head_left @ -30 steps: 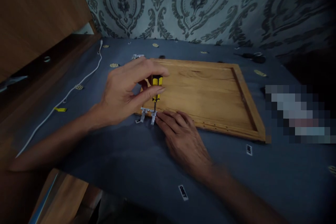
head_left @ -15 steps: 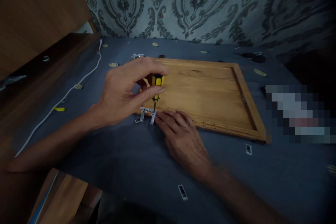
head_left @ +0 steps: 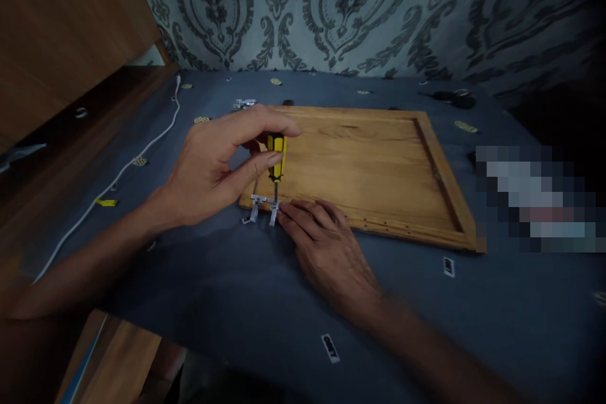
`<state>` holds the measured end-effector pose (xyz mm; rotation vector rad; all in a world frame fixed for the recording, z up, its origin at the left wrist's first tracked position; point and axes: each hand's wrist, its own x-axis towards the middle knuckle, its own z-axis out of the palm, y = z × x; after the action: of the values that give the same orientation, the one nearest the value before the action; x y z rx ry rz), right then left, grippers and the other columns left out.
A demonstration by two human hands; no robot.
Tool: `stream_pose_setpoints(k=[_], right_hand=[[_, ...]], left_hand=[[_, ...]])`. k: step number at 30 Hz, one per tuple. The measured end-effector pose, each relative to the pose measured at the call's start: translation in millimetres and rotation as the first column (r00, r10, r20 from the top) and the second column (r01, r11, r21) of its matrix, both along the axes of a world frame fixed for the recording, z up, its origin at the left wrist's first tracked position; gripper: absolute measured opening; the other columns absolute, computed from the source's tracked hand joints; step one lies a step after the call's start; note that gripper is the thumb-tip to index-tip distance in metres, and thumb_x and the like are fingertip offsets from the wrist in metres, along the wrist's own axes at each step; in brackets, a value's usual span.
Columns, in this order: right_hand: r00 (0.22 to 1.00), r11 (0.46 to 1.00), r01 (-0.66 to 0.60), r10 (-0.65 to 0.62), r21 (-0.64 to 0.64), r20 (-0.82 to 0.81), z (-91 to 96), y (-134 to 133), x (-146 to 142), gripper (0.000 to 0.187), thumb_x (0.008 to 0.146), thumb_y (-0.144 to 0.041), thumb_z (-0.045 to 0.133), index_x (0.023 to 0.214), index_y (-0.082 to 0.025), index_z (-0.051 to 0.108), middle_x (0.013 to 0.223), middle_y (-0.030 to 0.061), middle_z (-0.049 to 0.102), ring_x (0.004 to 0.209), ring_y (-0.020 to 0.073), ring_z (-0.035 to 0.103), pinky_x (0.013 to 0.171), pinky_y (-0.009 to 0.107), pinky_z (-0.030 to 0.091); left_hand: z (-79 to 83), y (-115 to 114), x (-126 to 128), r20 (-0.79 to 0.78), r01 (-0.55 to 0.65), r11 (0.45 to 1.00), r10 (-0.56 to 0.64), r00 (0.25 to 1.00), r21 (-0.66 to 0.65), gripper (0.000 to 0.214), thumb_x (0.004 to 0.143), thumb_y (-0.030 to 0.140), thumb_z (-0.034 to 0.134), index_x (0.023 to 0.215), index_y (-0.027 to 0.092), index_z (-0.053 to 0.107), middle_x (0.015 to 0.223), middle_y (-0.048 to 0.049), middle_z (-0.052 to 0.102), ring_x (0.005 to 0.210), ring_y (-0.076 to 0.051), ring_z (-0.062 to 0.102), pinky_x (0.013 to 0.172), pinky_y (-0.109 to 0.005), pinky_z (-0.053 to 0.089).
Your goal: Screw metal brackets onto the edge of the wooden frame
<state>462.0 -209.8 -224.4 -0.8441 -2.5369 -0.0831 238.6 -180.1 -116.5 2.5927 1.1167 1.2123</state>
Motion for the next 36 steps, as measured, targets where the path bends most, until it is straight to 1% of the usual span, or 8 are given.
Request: stream_pose_setpoints(k=[5,11,14,17,20,26,31,36], right_hand=[[1.000,1.000,0.008,-0.008,-0.012,0.017,2.5,-0.8,0.5,0.048,0.092,0.000,0.049,0.135,-0.013,0.065,0.136,0.0097,0.070,0.126,0.0271,0.057,0.109,0.050,0.043],[1.000,1.000,0.016,-0.015,-0.024,0.025,3.0,-1.1,-0.3,0.048,0.091,-0.001,0.052,0.135,-0.014,0.065,0.137,0.0103,0.069,0.128,0.0272,0.057,0.111,0.050,0.041],[1.000,1.000,0.010,-0.010,-0.010,0.015,2.0,-0.8,-0.5,0.048,0.092,0.000,0.049,0.134,-0.014,0.066,0.136,0.0102,0.070,0.127,0.0271,0.057,0.110,0.050,0.042],[1.000,1.000,0.000,0.000,0.006,0.001,1.4,-0.4,-0.2,0.046,0.092,0.000,0.047,0.132,-0.011,0.067,0.134,0.0109,0.071,0.126,0.0273,0.057,0.109,0.050,0.043],[1.000,1.000,0.002,-0.003,-0.001,-0.003,1.6,-0.2,-0.2,0.046,0.092,0.000,0.047,0.132,-0.011,0.067,0.134,0.0108,0.071,0.125,0.0268,0.058,0.109,0.050,0.043],[1.000,0.999,0.014,-0.013,-0.036,0.017,2.7,0.1,-0.2,0.051,0.092,0.000,0.046,0.136,-0.017,0.065,0.135,0.0095,0.070,0.127,0.0264,0.058,0.109,0.050,0.043],[1.000,1.000,0.000,0.001,-0.029,0.019,3.0,0.3,0.6,0.050,0.092,-0.001,0.047,0.136,-0.015,0.065,0.137,0.0100,0.070,0.127,0.0270,0.058,0.109,0.051,0.044],[1.000,0.999,0.004,-0.003,-0.037,0.016,2.0,0.3,0.6,0.050,0.091,-0.001,0.049,0.135,-0.017,0.066,0.136,0.0101,0.070,0.127,0.0270,0.058,0.110,0.052,0.043]], left_hand=[[0.3,6.3,1.9,-0.021,0.170,0.978,-0.169,0.985,0.125,0.025,0.097,0.011,0.062,0.121,0.018,0.066,0.109,-0.0065,0.075,0.093,-0.015,0.072,0.074,-0.024,0.065],[-5.8,9.6,5.1,0.069,0.085,0.967,-0.104,0.992,0.239,0.014,0.094,0.021,0.072,0.108,0.018,0.072,0.092,-0.0069,0.067,0.081,-0.013,0.064,0.061,-0.021,0.061],[-4.4,5.9,6.2,0.077,0.066,0.977,-0.083,0.994,0.205,0.013,0.094,0.018,0.071,0.106,0.021,0.073,0.088,-0.0037,0.069,0.081,-0.013,0.066,0.065,-0.022,0.061],[-1.8,0.9,6.2,0.097,0.009,0.997,-0.016,0.995,0.076,0.019,0.096,0.018,0.069,0.113,0.025,0.070,0.102,-0.0013,0.074,0.090,-0.015,0.071,0.077,-0.026,0.064],[-1.1,-0.4,4.1,0.103,0.016,1.000,-0.017,0.995,0.011,0.022,0.097,0.021,0.068,0.119,0.020,0.067,0.112,-0.0031,0.074,0.098,-0.017,0.073,0.085,-0.028,0.065],[-2.1,5.9,-0.2,0.084,0.092,0.994,-0.096,0.992,0.051,0.022,0.096,0.018,0.067,0.118,0.020,0.066,0.107,-0.0045,0.075,0.095,-0.018,0.075,0.080,-0.029,0.065],[-2.2,6.2,0.3,0.100,0.105,0.994,-0.107,0.989,0.027,0.023,0.095,0.014,0.068,0.117,0.020,0.066,0.108,-0.0047,0.075,0.095,-0.018,0.075,0.083,-0.030,0.066],[-0.1,2.6,2.8,0.172,0.082,0.996,-0.087,0.981,0.040,0.020,0.093,0.018,0.071,0.113,0.023,0.068,0.104,-0.0023,0.075,0.092,-0.017,0.075,0.080,-0.029,0.066]])
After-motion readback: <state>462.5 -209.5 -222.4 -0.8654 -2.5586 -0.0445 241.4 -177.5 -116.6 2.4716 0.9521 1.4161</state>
